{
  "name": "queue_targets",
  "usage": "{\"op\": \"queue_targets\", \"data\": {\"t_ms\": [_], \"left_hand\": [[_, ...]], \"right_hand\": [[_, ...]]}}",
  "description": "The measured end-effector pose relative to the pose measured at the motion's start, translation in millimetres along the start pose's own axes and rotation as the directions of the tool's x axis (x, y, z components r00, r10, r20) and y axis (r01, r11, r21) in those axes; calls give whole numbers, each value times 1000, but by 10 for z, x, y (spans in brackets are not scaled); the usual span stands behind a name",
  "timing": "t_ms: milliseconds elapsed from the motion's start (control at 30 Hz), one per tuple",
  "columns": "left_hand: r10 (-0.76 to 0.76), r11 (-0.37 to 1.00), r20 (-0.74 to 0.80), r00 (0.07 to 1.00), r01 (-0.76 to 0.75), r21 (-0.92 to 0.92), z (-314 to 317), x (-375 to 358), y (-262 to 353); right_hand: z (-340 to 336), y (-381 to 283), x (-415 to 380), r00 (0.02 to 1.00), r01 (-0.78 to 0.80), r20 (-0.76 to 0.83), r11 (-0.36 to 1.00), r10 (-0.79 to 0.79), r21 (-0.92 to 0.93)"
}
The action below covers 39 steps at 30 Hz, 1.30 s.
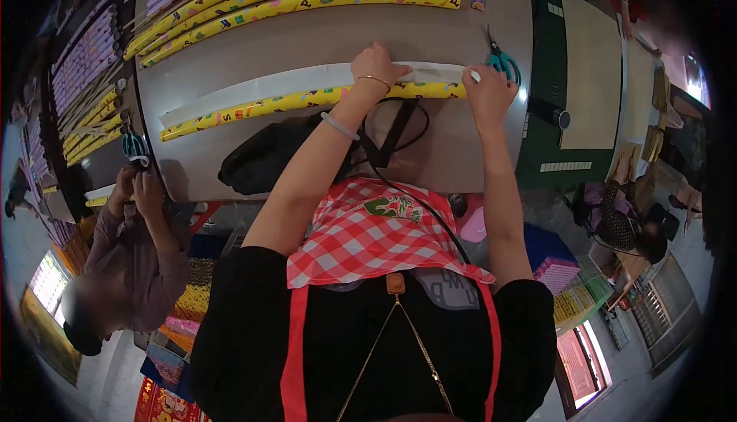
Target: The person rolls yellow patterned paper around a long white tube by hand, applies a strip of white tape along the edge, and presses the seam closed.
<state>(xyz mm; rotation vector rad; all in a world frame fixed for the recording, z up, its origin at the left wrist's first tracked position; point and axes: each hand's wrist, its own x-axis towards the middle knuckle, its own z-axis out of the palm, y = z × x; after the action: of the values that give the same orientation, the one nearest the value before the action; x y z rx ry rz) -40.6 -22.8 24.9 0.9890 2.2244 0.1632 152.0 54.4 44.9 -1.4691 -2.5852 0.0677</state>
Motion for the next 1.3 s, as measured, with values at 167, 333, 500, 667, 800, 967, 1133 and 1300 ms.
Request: {"op": "queue_targets", "data": {"t_ms": [167, 333, 500, 667, 800, 967, 1133, 1300], "left_hand": [[-53, 999, 71, 996, 53, 6, -26, 21, 16], [-60, 998, 90, 994, 59, 12, -30, 42, 20], [-71, 997, 66, 995, 70, 26, -47, 31, 42], [-70, 997, 73, 995, 67, 38, -31, 46, 42], [-91, 996, 73, 993, 89, 27, -34, 32, 48], [-83, 996, 10, 997, 83, 18, -6, 18, 38], [-74, 997, 10, 997, 74, -4, -3, 6, 27], [-87, 996, 28, 996, 88, -11, -43, -20, 43]], "right_hand": [[23, 0, 1, 1000, -13, 22, 999, 14, -35], [103, 30, 8, 999, -18, 26, 999, 18, -26], [121, 25, 21, 998, -34, 52, 999, 36, -25], [122, 32, 27, 996, -35, 75, 999, 38, -33], [149, 35, 25, 996, -34, 80, 997, 39, -70], [173, 28, 31, 994, -46, 98, 994, 56, -100], [164, 20, 38, 991, -57, 118, 995, 67, -81], [154, 6, 57, 986, -74, 144, 993, 87, -91]]}}
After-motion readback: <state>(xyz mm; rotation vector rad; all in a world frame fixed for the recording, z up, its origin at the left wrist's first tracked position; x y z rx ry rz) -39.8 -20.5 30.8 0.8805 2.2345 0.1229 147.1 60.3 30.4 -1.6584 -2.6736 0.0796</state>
